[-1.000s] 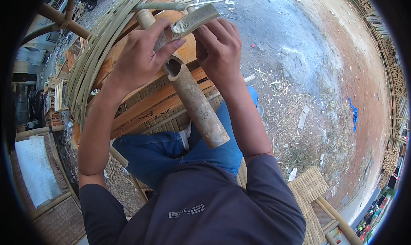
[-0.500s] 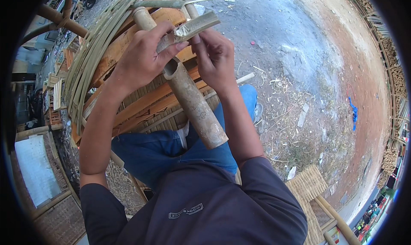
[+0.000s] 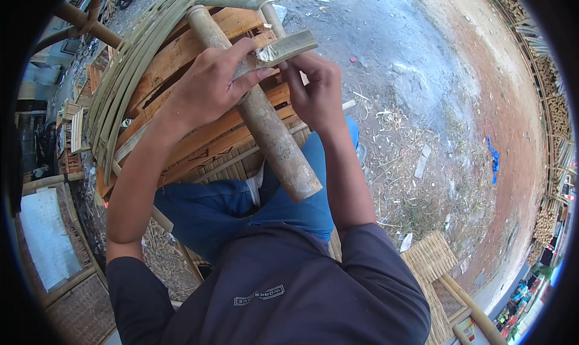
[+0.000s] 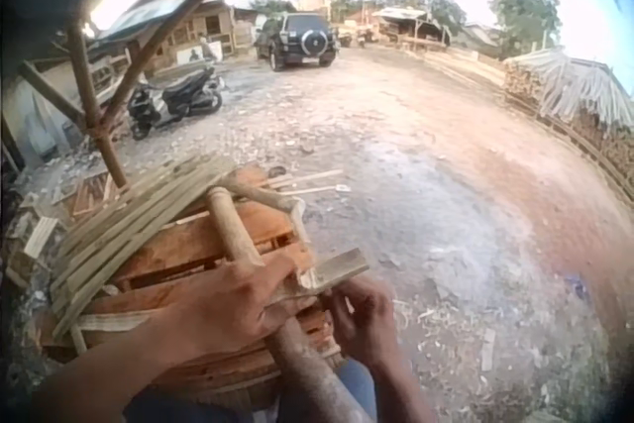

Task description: The person uses a machete to shape and refine a bamboo pole by carving out sections of the wood while sitting on a bamboo bench.

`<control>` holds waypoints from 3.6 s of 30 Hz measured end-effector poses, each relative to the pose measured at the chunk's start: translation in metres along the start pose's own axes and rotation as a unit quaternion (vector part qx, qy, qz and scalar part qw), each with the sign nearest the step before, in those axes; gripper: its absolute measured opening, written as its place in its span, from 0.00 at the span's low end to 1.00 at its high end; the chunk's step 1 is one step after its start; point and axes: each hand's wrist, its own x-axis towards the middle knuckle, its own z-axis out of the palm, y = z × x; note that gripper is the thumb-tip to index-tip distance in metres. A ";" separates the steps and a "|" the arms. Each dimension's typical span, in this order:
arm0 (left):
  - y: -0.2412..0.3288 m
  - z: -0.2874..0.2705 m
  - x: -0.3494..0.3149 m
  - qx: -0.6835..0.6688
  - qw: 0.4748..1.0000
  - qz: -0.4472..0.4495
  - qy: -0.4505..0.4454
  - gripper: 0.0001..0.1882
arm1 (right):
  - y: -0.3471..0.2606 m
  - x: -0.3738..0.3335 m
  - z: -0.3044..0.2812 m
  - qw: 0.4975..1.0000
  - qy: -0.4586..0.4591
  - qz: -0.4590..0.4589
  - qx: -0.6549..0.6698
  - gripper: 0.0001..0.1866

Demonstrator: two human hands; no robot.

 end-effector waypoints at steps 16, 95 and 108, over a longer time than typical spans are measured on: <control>0.001 -0.011 -0.002 -0.028 0.995 0.088 0.032 0.19 | -0.001 0.022 -0.011 0.966 -0.027 -0.205 -0.156 0.07; 0.014 -0.004 -0.030 0.116 0.993 0.017 -0.023 0.23 | -0.001 -0.057 -0.028 0.990 -0.064 0.126 0.005 0.27; 0.069 -0.046 -0.065 0.112 0.934 0.229 0.252 0.07 | 0.000 -0.083 -0.027 0.969 -0.028 0.238 0.063 0.22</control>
